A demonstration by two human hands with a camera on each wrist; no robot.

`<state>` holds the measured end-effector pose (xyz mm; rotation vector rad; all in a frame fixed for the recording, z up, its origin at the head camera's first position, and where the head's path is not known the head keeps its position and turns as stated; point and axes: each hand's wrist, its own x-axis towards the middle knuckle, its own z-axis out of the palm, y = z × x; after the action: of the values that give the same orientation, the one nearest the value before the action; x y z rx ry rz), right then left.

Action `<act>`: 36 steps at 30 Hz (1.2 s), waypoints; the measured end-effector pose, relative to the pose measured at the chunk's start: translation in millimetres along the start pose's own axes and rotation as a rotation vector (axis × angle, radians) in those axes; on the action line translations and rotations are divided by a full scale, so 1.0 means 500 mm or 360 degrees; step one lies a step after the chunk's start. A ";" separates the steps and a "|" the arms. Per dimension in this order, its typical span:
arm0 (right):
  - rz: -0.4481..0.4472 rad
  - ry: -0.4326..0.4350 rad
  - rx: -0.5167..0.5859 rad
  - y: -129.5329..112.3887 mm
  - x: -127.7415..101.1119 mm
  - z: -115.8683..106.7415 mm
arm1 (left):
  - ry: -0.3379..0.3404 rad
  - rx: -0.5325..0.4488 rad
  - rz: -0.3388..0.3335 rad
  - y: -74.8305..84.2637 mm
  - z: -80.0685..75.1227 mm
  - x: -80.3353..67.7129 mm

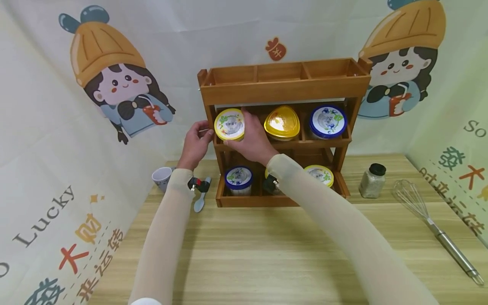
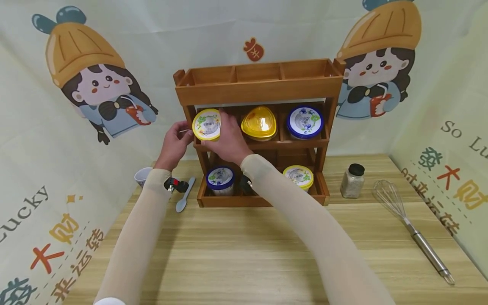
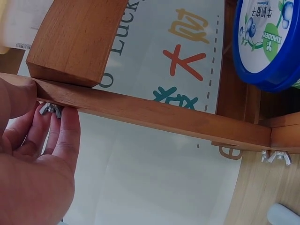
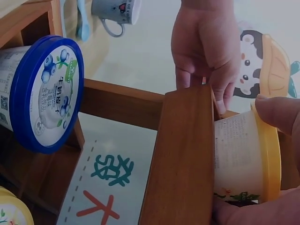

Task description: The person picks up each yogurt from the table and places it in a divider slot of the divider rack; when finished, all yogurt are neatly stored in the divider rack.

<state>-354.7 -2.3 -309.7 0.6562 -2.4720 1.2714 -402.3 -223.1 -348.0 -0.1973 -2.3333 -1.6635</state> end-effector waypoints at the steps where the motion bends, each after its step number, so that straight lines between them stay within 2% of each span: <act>1: 0.0022 -0.0003 -0.0007 -0.001 0.001 0.002 | 0.0004 -0.0001 0.0006 0.000 -0.001 0.001; 6: 0.0126 -0.0015 -0.0036 -0.002 0.004 0.009 | 0.0009 -0.0014 0.0011 0.000 -0.001 0.000; 14: 0.0150 0.0016 -0.0012 -0.001 0.001 0.003 | -0.0003 -0.0031 0.0022 -0.001 0.006 0.001; 20: 0.0115 0.0056 -0.0051 -0.013 -0.013 -0.013 | -0.0006 -0.0017 0.0036 -0.003 0.011 0.006; 26: 0.0053 0.0048 -0.0065 -0.034 -0.049 -0.037 | 0.0035 -0.0018 0.0073 -0.006 0.015 0.003; 31: -0.0100 0.0034 0.0116 -0.032 -0.094 -0.060 | 0.0130 -0.0052 0.0149 -0.010 0.026 -0.018; 34: -0.0176 0.0007 0.0220 -0.028 -0.129 -0.080 | 0.0157 -0.0091 0.0154 -0.004 0.033 -0.044; 36: -0.0218 -0.0018 0.0222 -0.019 -0.154 -0.094 | 0.0158 -0.0117 0.0135 0.001 0.035 -0.067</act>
<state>-281.7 51.7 -310.8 0.8534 -2.3177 1.3987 -372.6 -205.1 -362.9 -0.2199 -2.1632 -1.6797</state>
